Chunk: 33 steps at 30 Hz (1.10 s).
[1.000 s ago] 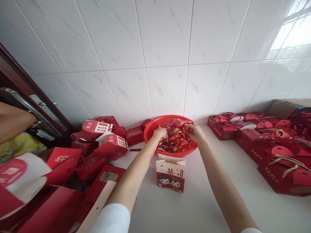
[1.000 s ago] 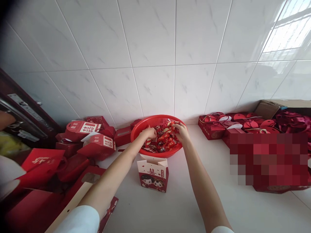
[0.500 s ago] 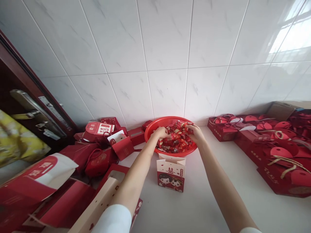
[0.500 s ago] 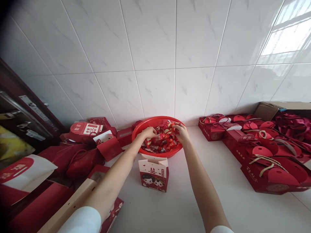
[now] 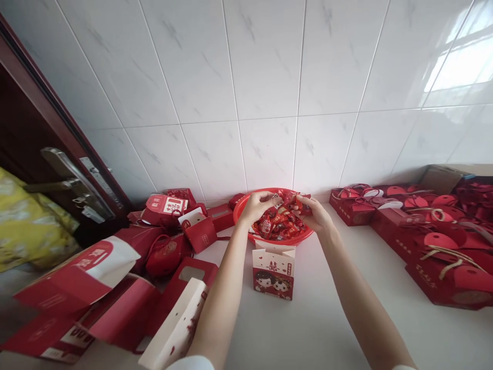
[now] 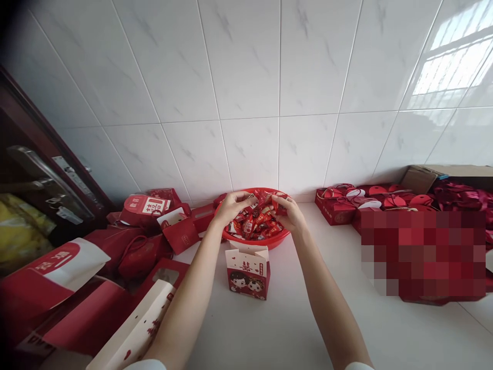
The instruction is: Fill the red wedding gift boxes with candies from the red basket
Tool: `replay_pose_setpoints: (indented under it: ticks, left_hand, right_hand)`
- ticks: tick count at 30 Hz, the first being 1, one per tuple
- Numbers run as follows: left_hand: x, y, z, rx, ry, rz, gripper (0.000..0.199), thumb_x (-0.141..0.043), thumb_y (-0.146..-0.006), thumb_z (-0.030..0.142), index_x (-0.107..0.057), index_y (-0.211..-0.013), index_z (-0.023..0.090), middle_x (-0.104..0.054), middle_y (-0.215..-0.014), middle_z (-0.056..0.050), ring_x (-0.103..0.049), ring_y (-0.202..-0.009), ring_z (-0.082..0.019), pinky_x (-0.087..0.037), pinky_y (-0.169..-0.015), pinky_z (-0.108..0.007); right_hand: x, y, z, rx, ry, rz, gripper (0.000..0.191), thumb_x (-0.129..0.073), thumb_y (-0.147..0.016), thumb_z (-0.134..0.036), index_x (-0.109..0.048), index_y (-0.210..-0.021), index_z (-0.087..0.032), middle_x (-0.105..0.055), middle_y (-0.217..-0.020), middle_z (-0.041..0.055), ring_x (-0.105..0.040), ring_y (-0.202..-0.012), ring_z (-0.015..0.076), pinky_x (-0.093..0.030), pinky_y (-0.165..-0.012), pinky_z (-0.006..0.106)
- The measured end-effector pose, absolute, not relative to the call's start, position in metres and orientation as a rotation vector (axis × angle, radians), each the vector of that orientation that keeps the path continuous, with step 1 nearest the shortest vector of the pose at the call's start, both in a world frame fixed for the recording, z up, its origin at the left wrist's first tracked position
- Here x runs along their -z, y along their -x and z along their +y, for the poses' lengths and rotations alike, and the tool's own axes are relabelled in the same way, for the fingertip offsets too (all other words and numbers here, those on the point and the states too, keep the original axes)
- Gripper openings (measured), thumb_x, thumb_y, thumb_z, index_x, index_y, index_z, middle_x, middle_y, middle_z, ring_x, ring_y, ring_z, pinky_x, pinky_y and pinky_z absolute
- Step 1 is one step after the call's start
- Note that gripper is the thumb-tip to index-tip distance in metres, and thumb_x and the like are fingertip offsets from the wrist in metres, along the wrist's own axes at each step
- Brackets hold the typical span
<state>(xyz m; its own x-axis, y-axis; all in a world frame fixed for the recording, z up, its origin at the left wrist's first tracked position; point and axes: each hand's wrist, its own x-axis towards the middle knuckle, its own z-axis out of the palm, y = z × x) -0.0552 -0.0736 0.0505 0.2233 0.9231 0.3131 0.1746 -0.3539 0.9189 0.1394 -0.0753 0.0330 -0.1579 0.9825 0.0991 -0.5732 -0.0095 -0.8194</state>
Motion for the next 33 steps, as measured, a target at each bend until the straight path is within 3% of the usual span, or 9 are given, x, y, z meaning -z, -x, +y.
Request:
replay_pose_setpoints:
  ticks: [5,11,17,22,25,33]
  left_hand:
    - [-0.064,0.058,-0.104,-1.189,-1.779,0.963,0.052,-0.082,-0.066,0.062,-0.080,-0.092,0.016,-0.079,-0.098,-0.008,-0.070,-0.100,-0.029,-0.053,-0.086,-0.034]
    - [-0.063,0.073,-0.138,-1.086,-1.804,0.929,0.042,-0.076,-0.080,0.051,-0.077,-0.108,0.020,-0.076,-0.109,-0.008,-0.070,-0.105,-0.027,-0.054,-0.090,-0.036]
    - [-0.053,0.096,-0.155,-0.649,-2.066,0.946,0.009,-0.078,-0.077,0.030,-0.080,-0.083,0.023,-0.077,-0.108,-0.006,-0.069,-0.109,-0.025,-0.051,-0.095,-0.031]
    - [-0.041,0.092,-0.150,-0.610,-1.992,1.176,0.018,-0.068,-0.086,0.029,-0.080,-0.097,0.023,-0.078,-0.108,-0.005,-0.071,-0.102,-0.025,-0.052,-0.090,-0.033]
    - [-0.040,0.085,-0.149,-0.574,-1.961,1.217,0.028,-0.071,-0.084,0.033,-0.078,-0.107,0.020,-0.077,-0.111,-0.007,-0.070,-0.100,-0.025,-0.052,-0.086,-0.033]
    - [-0.045,0.081,-0.150,-0.496,-1.939,1.165,0.047,-0.074,-0.070,0.022,-0.073,-0.118,0.020,-0.077,-0.105,-0.003,-0.069,-0.083,-0.022,-0.049,-0.072,-0.029]
  right_hand:
    - [-0.055,-0.136,-0.112,-1.490,0.629,-1.132,0.034,-0.094,-0.056,-0.034,-0.066,-0.071,-0.020,-0.065,-0.063,-0.0014,-0.055,-0.051,0.0108,-0.045,-0.048,0.024]
    - [-0.067,-0.145,-0.135,-1.342,0.660,-1.234,0.037,-0.096,-0.055,-0.032,-0.066,-0.074,-0.020,-0.067,-0.066,-0.0003,-0.057,-0.050,0.0114,-0.045,-0.049,0.025]
    - [-0.070,-0.162,-0.144,-1.224,0.661,-1.375,0.032,-0.093,-0.062,-0.033,-0.067,-0.076,-0.021,-0.063,-0.063,-0.0011,-0.052,-0.049,0.0109,-0.040,-0.048,0.026]
    - [-0.071,-0.158,-0.150,-1.183,0.744,-1.556,0.034,-0.090,-0.066,-0.036,-0.065,-0.083,-0.019,-0.061,-0.064,-0.0019,-0.050,-0.052,0.0108,-0.039,-0.050,0.026]
    - [-0.071,-0.154,-0.151,-1.104,0.797,-1.669,0.032,-0.086,-0.071,-0.039,-0.065,-0.084,-0.018,-0.060,-0.065,-0.0020,-0.049,-0.055,0.0114,-0.039,-0.052,0.027]
    - [-0.069,-0.152,-0.150,-0.959,0.938,-1.929,0.023,-0.076,-0.078,-0.037,-0.065,-0.085,-0.018,-0.062,-0.074,0.0007,-0.052,-0.060,0.0132,-0.040,-0.054,0.027]
